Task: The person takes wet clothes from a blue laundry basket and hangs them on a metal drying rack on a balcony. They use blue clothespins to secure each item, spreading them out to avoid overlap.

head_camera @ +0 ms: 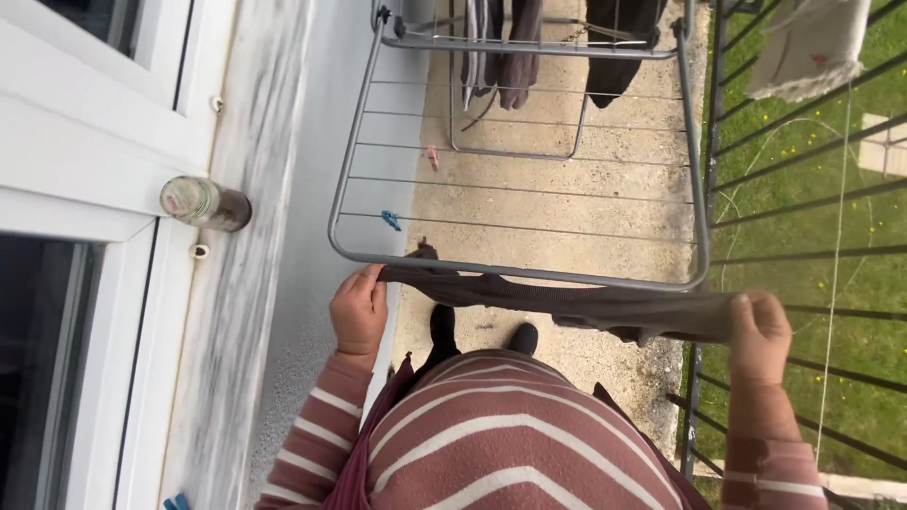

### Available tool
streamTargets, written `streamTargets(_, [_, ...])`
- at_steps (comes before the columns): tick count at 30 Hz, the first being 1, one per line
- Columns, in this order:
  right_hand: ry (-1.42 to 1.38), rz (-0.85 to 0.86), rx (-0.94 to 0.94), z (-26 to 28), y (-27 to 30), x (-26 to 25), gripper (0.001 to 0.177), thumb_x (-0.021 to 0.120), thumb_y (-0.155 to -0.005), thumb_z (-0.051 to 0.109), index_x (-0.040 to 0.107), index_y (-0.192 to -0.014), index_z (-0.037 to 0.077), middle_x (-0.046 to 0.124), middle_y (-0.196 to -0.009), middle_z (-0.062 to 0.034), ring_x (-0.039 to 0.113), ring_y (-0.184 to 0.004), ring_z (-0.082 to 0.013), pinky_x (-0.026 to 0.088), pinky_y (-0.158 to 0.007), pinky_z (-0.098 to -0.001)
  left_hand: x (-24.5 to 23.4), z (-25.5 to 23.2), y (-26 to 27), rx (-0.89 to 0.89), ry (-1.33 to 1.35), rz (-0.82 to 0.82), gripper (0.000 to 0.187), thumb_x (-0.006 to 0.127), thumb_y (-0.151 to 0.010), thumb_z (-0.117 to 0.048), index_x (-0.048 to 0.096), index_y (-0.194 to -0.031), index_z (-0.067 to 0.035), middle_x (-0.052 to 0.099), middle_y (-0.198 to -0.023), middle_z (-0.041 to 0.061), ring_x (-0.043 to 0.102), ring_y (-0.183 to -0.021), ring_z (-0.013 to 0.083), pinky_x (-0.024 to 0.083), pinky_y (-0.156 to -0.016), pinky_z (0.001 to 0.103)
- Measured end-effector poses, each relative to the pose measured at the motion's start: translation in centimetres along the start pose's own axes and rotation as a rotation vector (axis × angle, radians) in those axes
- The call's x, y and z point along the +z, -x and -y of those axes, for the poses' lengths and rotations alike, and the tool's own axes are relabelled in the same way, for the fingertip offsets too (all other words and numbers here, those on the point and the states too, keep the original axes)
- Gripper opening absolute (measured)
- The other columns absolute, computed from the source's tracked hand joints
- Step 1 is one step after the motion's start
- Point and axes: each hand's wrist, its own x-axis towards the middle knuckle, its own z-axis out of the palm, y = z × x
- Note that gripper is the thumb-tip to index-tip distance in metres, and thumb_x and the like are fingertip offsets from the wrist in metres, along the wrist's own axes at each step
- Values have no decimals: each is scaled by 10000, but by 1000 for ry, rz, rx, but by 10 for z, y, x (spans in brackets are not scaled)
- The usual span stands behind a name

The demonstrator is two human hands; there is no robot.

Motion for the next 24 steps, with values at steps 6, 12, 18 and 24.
streamTargets(6, [158,329,51,-10,14,102,200,709,-971,220,787,-1087,77,754,-954,-153,680,-946,-272,522,-906,-479,18,4,12,-103,153,30,290,624,-894,-37,749,-1122,-166,746,-1014,36,709,-945,267,566,-855,390])
streamTargets(12, [41,568,-413,42,12,260,318,835,-833,217,782,-1145,183,772,-901,-118,704,-845,-294,543,-800,-416,30,1,14,-260,268,-32,172,644,-912,-90,727,-1041,-168,704,-912,73,715,-911,328,585,-799,401])
streamTargets(18, [-337,725,-445,105,32,379,594,897,-781,141,710,-1339,225,776,-1006,-24,402,-524,-20,400,-501,-159,19,-1,0,-325,297,-59,104,655,-899,-97,696,-981,-146,685,-863,104,711,-891,354,580,-779,438])
streamTargets(24, [-581,765,-307,137,51,428,615,901,-775,32,703,-1344,152,765,-1081,-49,524,-664,3,590,-711,-186,19,11,0,-422,313,-72,86,703,-866,-131,713,-949,-152,708,-859,113,717,-901,366,583,-785,445])
